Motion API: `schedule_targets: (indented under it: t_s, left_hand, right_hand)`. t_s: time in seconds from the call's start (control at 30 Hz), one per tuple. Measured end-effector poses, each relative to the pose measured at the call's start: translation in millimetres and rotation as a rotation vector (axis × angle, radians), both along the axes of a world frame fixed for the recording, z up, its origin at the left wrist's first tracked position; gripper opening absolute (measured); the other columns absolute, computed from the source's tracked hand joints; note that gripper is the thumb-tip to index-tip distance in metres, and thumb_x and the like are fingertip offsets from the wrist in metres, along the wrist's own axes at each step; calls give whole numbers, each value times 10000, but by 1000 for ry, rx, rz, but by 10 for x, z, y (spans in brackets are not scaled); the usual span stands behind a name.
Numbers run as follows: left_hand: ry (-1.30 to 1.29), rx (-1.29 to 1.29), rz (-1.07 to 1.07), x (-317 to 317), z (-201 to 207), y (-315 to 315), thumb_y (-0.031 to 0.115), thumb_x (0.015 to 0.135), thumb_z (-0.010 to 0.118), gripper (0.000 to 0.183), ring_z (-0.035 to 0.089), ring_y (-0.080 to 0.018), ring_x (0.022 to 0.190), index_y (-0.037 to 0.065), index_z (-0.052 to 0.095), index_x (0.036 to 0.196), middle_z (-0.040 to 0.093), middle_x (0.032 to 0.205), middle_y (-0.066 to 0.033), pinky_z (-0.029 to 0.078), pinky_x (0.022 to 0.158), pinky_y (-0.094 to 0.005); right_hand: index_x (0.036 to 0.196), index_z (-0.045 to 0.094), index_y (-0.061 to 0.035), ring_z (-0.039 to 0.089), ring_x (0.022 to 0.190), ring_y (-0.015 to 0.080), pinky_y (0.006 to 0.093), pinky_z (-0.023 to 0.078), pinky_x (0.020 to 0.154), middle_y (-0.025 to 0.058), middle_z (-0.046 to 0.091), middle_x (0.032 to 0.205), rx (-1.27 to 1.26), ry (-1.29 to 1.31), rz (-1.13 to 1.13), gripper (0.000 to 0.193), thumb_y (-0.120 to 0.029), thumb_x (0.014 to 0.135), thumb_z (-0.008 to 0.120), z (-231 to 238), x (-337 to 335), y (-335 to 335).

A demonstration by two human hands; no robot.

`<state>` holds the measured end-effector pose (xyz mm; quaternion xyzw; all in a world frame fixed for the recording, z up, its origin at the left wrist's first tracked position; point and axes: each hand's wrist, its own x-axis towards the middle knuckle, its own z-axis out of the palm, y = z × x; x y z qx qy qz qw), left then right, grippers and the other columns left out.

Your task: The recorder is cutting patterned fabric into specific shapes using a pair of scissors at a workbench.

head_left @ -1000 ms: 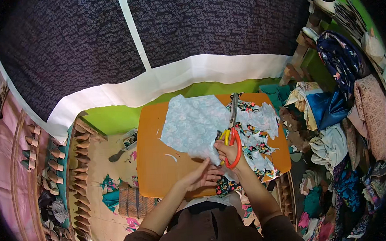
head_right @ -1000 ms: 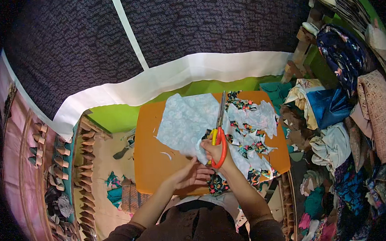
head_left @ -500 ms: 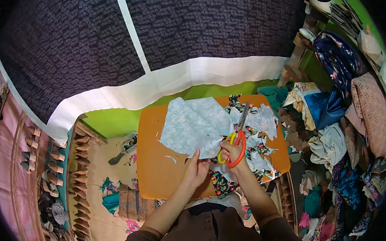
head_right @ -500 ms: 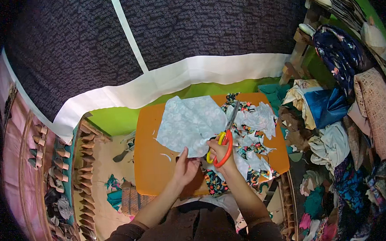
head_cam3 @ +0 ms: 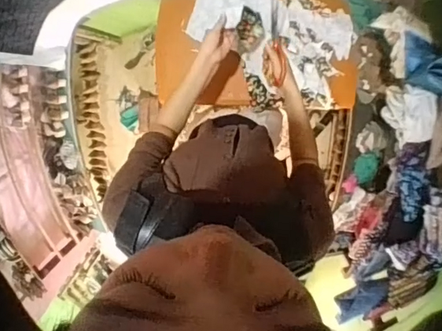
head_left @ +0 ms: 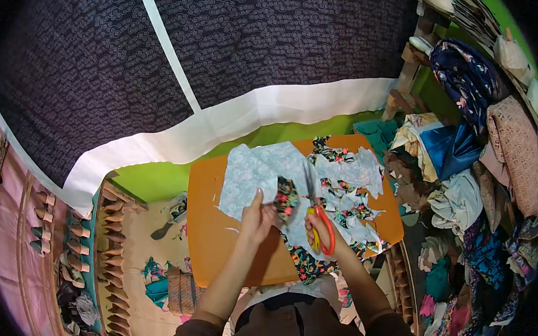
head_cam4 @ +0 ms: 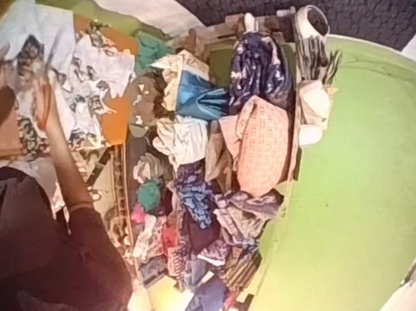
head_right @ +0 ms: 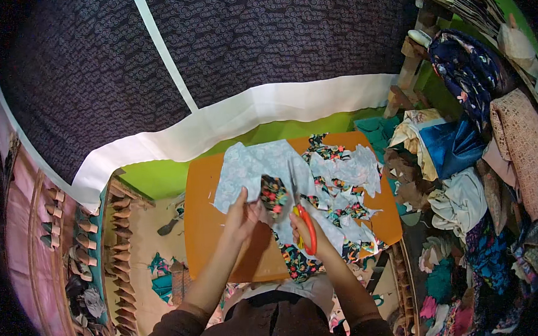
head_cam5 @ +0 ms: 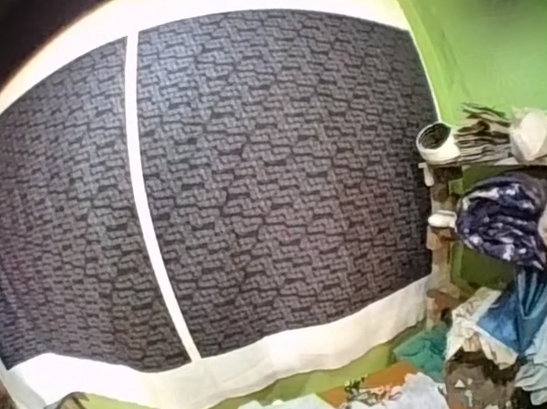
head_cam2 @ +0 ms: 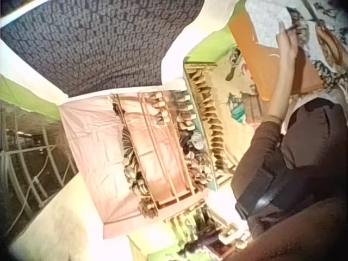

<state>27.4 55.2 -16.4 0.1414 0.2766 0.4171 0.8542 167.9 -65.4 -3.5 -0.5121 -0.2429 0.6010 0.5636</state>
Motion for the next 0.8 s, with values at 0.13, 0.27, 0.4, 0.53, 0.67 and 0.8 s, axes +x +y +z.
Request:
schedule_targets:
  t_s: [0.13,0.27,0.4,0.53,0.67,0.8]
  left_hand:
    - [37,13,25,98,70,207,210,794,556,207,509,-135,613,11,529,844,562,784,-67,420,554,-224]
    - [264,64,230,211,6,27,147,785,565,163,488,-105,612,-4,527,835,537,759,-49,405,538,-201]
    - [441,93,265,32,-467,-239,102,763,581,208,518,-120,675,-5,506,924,547,834,-45,429,581,-241]
    - [562,-59,263,-43,-728,-479,73,757,567,189,531,-135,718,-16,514,916,557,850,-58,440,620,-252]
    - [723,-104,231,-140,-861,-590,95,736,599,250,526,-144,701,-27,494,928,549,855,-72,431,590,-256]
    - [750,-62,224,-267,-983,-659,96,724,615,318,511,-135,673,-27,461,973,538,869,-76,409,533,-249]
  right_hand:
    - [870,424,-61,410,514,51,201,377,435,-16,393,664,-10,56,84,228,-285,835,454,-250,-11,-81]
    - [916,429,-56,418,556,62,208,380,456,-11,402,690,-48,178,200,289,-336,853,395,-630,6,-252]
    - [894,447,-73,405,549,53,185,362,491,-34,399,667,-315,341,331,363,-426,849,372,-783,-4,-507]
    - [948,430,-84,420,497,75,218,386,442,-14,422,678,-215,494,632,520,-570,787,344,-777,6,-639]
    - [949,429,-87,388,533,80,214,326,453,-18,410,687,-323,356,474,485,-543,792,376,-1263,-133,-952]
    - [962,410,-102,372,552,71,198,306,468,-22,397,697,-341,524,513,479,-548,796,360,-766,-252,-565]
